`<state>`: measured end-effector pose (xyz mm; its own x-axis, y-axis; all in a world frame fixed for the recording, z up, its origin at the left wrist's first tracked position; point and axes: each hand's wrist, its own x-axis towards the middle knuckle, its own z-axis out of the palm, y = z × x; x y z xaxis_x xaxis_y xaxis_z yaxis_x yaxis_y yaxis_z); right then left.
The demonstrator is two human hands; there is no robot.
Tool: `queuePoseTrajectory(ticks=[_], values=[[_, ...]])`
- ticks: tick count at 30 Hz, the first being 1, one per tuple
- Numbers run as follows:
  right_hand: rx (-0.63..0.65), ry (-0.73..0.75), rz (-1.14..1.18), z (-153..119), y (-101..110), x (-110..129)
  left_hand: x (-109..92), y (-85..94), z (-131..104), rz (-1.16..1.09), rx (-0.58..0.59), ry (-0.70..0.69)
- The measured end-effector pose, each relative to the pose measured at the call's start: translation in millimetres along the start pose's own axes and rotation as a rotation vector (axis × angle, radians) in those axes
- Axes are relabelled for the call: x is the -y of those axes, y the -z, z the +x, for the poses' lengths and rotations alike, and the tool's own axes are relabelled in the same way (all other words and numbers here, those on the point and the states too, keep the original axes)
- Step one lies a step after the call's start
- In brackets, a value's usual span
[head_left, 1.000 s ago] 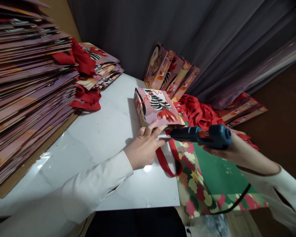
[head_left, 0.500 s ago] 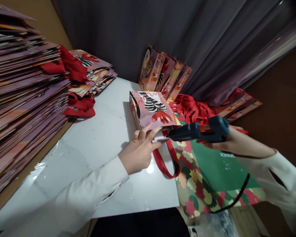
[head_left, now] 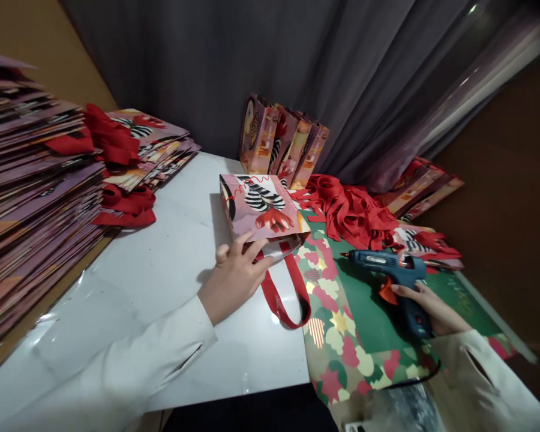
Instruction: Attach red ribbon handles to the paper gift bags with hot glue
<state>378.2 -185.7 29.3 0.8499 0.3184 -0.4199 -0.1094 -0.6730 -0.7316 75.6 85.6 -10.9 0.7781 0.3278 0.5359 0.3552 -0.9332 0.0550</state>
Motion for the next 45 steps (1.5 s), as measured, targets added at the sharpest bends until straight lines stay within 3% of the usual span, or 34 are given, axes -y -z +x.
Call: queuePoseTrajectory(ticks=[3,9,12,16,19,24,27,33,38,45], values=[[0.017,-0.006,-0.068,15.4,1.7,-9.8,1.2,-1.5,3.6,0.065,-0.089,0.004],[-0.082,0.350,-0.635,35.1,8.2,-14.6,7.7,-4.1,7.5,0.145,-0.143,-0.101],[-0.130,0.383,-0.884,28.5,5.1,-10.8,6.3,-5.7,7.1,0.169,-0.156,-0.128],[-0.322,0.440,-1.124,8.0,-7.3,-0.2,0.1,-5.4,6.9,0.162,-0.145,-0.066],[-0.404,0.639,-1.048,-8.5,-24.8,14.4,-3.2,-4.4,7.5,0.137,-0.157,-0.057],[0.026,0.919,-0.575,-26.4,-74.8,48.8,-7.2,-2.8,5.8,0.016,-0.198,-0.088],[0.116,0.929,-0.403,-26.6,-108.1,66.2,-8.9,-3.1,3.3,-0.007,-0.177,-0.100],[0.038,0.835,-0.340,-12.0,-153.5,78.2,-8.8,-4.3,1.3,-0.015,-0.183,-0.121],[-0.004,0.753,-0.437,-4.6,-170.9,84.0,-8.8,-2.7,1.2,-0.046,-0.192,-0.134],[0.054,0.891,-0.471,-7.0,-164.0,83.8,-9.0,-2.4,0.6,0.007,-0.158,-0.142]])
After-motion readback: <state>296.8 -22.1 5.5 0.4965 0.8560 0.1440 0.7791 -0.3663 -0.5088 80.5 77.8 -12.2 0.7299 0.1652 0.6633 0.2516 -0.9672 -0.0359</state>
